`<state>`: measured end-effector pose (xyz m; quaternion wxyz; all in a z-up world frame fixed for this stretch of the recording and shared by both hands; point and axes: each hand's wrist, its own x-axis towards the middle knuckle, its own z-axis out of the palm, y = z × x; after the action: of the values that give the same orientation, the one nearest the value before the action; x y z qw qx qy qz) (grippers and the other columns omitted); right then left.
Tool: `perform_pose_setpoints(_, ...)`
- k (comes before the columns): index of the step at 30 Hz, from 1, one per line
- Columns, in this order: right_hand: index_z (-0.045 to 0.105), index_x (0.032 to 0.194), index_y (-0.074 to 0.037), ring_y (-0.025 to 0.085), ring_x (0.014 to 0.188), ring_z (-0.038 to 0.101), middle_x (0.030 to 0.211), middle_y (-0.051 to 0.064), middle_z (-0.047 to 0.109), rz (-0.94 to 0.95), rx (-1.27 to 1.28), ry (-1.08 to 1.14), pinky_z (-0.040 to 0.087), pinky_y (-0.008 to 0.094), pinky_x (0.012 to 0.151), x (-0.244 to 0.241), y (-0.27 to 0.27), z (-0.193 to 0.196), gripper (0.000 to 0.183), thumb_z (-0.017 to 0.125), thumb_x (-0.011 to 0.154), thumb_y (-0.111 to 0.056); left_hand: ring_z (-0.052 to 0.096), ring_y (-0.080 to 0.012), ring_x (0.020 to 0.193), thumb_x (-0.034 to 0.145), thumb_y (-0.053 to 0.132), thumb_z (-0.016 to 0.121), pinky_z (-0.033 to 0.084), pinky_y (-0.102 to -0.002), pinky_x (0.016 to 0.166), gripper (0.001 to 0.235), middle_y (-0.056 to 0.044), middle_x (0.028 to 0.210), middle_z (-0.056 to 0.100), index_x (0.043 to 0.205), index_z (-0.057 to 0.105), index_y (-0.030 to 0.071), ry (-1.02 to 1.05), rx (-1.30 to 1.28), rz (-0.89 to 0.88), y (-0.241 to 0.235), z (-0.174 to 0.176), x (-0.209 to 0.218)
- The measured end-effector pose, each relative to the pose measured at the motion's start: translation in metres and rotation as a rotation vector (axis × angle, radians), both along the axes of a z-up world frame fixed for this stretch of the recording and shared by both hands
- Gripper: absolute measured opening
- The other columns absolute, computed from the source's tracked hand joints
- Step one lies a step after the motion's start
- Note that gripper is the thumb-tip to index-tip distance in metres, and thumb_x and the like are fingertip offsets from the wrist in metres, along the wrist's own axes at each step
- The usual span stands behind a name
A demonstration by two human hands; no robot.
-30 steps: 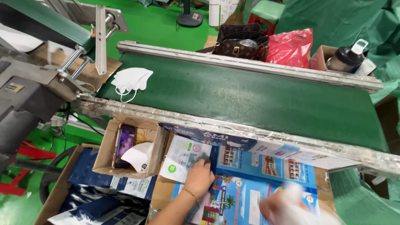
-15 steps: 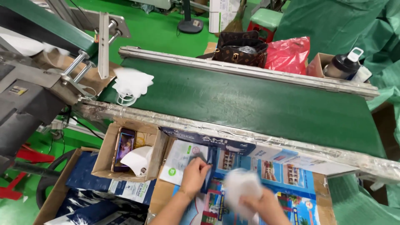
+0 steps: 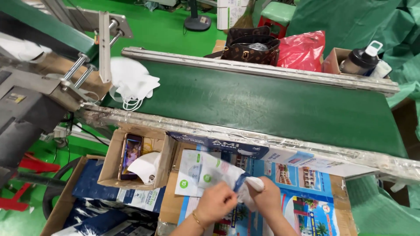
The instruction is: Packaging face masks into plastic bags and arranging them on a conveyor belt.
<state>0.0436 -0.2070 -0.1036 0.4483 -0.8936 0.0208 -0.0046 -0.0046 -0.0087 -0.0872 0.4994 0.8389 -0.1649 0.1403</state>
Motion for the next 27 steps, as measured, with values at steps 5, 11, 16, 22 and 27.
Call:
perform_pose_setpoints(5,0.076,0.103,-0.008,0.016,0.082,0.072,0.093,0.006,0.078,0.049,0.293,0.177,0.058,0.033,0.075,-0.008,-0.009,-0.013,0.027,0.082,0.08,-0.021,0.065,-0.0297,0.069,0.089,0.016,0.075,0.052,-0.039,0.061,0.018,-0.01,0.08,0.063,0.083,0.061,0.005,0.176,0.022,0.126,-0.007,0.012,0.006)
perform_pose_setpoints(11,0.076,0.114,-0.006,0.015,0.091,0.072,0.1,0.008,0.08,0.443,0.39,0.203,0.057,0.031,0.082,-0.018,-0.019,-0.011,0.03,0.072,0.086,-0.013,0.064,-0.0245,0.082,0.086,0.021,0.078,0.053,-0.035,0.072,0.029,-0.008,0.089,0.064,0.103,0.065,0.004,0.521,-0.363,-0.034,0.002,0.064,0.01)
perform_pose_setpoints(16,0.075,0.111,-0.005,0.013,0.089,0.072,0.106,0.003,0.077,0.493,0.215,0.2,0.057,0.031,0.079,-0.024,-0.021,0.012,0.028,0.075,0.085,-0.014,0.055,-0.0314,0.105,0.074,0.023,0.091,0.043,-0.041,0.088,0.042,-0.014,0.105,0.066,0.106,0.074,0.002,-0.063,0.065,-0.014,0.029,0.059,0.024)
perform_pose_setpoints(22,0.074,0.121,-0.012,0.016,0.094,0.068,0.104,0.009,0.077,0.463,0.52,0.493,0.055,0.031,0.084,-0.026,-0.046,-0.03,0.035,0.072,0.086,-0.01,0.06,-0.0226,0.09,0.07,0.038,0.09,0.046,-0.037,0.081,0.034,-0.002,0.081,0.065,0.084,0.074,0.011,0.443,-0.043,-0.164,0.025,0.056,0.016)
perform_pose_setpoints(27,0.079,0.114,-0.013,0.013,0.091,0.068,0.098,0.003,0.08,0.743,-0.148,0.29,0.056,0.029,0.086,-0.028,-0.028,-0.011,0.025,0.075,0.09,-0.02,0.053,-0.0272,0.091,0.08,0.037,0.083,0.035,-0.042,0.086,0.029,-0.004,0.082,0.06,0.093,0.075,0.013,0.134,0.246,-0.263,0.02,0.068,0.017)
